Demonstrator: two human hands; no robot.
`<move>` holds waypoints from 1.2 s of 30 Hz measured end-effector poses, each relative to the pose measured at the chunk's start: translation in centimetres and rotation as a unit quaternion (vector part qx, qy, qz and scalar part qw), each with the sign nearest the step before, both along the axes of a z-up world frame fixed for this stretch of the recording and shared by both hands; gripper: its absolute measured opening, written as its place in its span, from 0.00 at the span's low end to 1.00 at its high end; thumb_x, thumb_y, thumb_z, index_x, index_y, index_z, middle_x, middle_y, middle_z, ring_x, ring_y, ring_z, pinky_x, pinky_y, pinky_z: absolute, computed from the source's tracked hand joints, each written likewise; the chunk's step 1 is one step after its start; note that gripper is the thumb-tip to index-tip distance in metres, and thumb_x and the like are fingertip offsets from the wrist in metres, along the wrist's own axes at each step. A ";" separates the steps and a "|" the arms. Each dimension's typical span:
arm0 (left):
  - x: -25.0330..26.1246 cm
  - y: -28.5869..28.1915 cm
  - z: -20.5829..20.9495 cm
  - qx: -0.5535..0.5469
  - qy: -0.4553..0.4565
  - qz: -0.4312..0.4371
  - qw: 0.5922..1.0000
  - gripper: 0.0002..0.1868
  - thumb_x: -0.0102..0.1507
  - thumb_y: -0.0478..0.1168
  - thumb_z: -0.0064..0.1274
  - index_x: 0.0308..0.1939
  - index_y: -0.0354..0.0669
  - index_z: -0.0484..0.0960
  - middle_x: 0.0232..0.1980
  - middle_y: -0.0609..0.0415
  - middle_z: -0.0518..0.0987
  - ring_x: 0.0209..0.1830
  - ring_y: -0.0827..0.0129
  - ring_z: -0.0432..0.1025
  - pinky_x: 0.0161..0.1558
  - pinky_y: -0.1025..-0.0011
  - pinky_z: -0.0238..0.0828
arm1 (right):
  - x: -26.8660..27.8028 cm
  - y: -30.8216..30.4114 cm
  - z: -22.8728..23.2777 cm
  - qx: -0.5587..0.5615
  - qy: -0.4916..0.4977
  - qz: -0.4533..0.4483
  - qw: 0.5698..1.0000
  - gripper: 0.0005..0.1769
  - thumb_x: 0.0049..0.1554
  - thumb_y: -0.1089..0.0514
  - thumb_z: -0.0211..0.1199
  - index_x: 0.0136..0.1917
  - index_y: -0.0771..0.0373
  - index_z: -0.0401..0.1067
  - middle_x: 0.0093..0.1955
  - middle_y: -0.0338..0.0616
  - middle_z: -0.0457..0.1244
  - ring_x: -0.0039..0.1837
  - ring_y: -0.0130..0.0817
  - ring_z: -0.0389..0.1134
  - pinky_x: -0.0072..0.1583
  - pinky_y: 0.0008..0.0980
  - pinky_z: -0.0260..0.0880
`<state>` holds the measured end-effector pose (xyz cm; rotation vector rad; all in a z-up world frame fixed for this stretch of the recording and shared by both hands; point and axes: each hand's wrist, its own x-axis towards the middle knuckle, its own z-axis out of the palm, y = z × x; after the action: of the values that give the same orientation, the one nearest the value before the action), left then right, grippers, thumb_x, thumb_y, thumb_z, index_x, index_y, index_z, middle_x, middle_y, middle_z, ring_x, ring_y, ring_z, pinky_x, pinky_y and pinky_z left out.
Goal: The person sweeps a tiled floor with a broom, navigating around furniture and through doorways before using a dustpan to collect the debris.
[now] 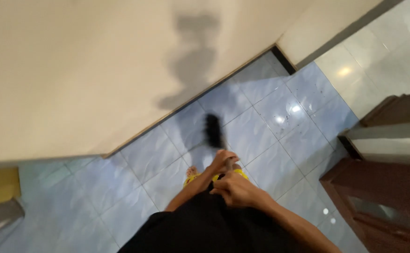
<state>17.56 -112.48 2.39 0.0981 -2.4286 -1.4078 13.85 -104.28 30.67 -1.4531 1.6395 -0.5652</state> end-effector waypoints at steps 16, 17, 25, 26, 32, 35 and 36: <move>-2.5 -2.8 0.2 -0.019 -0.109 0.279 0.954 0.08 0.61 0.39 0.48 0.28 0.44 0.78 0.24 0.47 0.78 0.25 0.51 0.74 0.31 0.56 0.64 | -17.8 -0.4 -3.5 -0.176 -0.168 -0.284 0.928 0.19 0.65 0.55 0.59 0.35 0.66 0.68 0.28 0.40 0.54 0.31 0.29 0.54 0.34 0.32 0.54; -1.4 -3.6 -1.5 -0.018 -0.110 0.277 0.954 0.08 0.61 0.39 0.48 0.28 0.44 0.78 0.24 0.47 0.78 0.25 0.51 0.74 0.31 0.56 0.64 | -16.9 -0.7 -6.1 -0.176 -0.167 -0.286 0.927 0.19 0.65 0.55 0.59 0.35 0.66 0.68 0.28 0.40 0.54 0.31 0.29 0.54 0.34 0.32 0.54; -13.5 0.9 -6.0 0.027 -0.241 0.174 0.955 0.22 0.59 0.56 0.60 0.24 0.42 0.76 0.26 0.43 0.75 0.24 0.48 0.69 0.29 0.55 0.62 | -21.5 3.8 -4.2 -0.092 -0.160 -0.232 0.955 0.08 0.62 0.62 0.62 0.42 0.68 0.74 0.31 0.47 0.62 0.35 0.33 0.61 0.40 0.37 0.64; -16.3 1.7 -4.3 0.029 -0.243 0.166 0.955 0.22 0.59 0.56 0.60 0.24 0.42 0.76 0.26 0.43 0.75 0.24 0.48 0.69 0.29 0.55 0.62 | -22.2 4.0 -2.4 -0.089 -0.159 -0.240 0.954 0.08 0.62 0.62 0.62 0.42 0.68 0.74 0.31 0.47 0.62 0.35 0.33 0.61 0.40 0.37 0.64; -29.4 4.4 -0.1 0.104 -0.075 0.014 0.992 0.12 0.64 0.38 0.57 0.28 0.34 0.78 0.30 0.39 0.75 0.26 0.47 0.69 0.35 0.58 0.63 | -24.4 2.7 -2.0 -0.202 -0.004 -0.253 0.946 0.02 0.56 0.65 0.63 0.42 0.64 0.77 0.36 0.49 0.69 0.40 0.45 0.70 0.46 0.40 0.69; -32.2 3.6 4.1 0.042 0.224 0.015 0.974 0.10 0.64 0.39 0.59 0.37 0.33 0.80 0.36 0.40 0.79 0.34 0.47 0.71 0.45 0.61 0.63 | -25.1 1.5 -3.1 -0.134 0.091 -0.207 0.965 0.01 0.48 0.66 0.67 0.37 0.65 0.77 0.31 0.49 0.68 0.33 0.49 0.65 0.43 0.45 0.66; -33.5 3.5 4.2 0.045 0.165 -0.003 0.985 0.08 0.64 0.39 0.59 0.35 0.37 0.81 0.34 0.44 0.80 0.35 0.49 0.72 0.47 0.61 0.62 | -26.0 1.4 -1.2 -0.182 0.067 -0.231 0.954 0.02 0.51 0.65 0.67 0.40 0.65 0.77 0.33 0.50 0.67 0.35 0.49 0.66 0.43 0.43 0.66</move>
<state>-15.91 -109.00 6.55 -0.1122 -2.0974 -1.4110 -12.18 -102.92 29.50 -1.3808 2.0830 -1.0992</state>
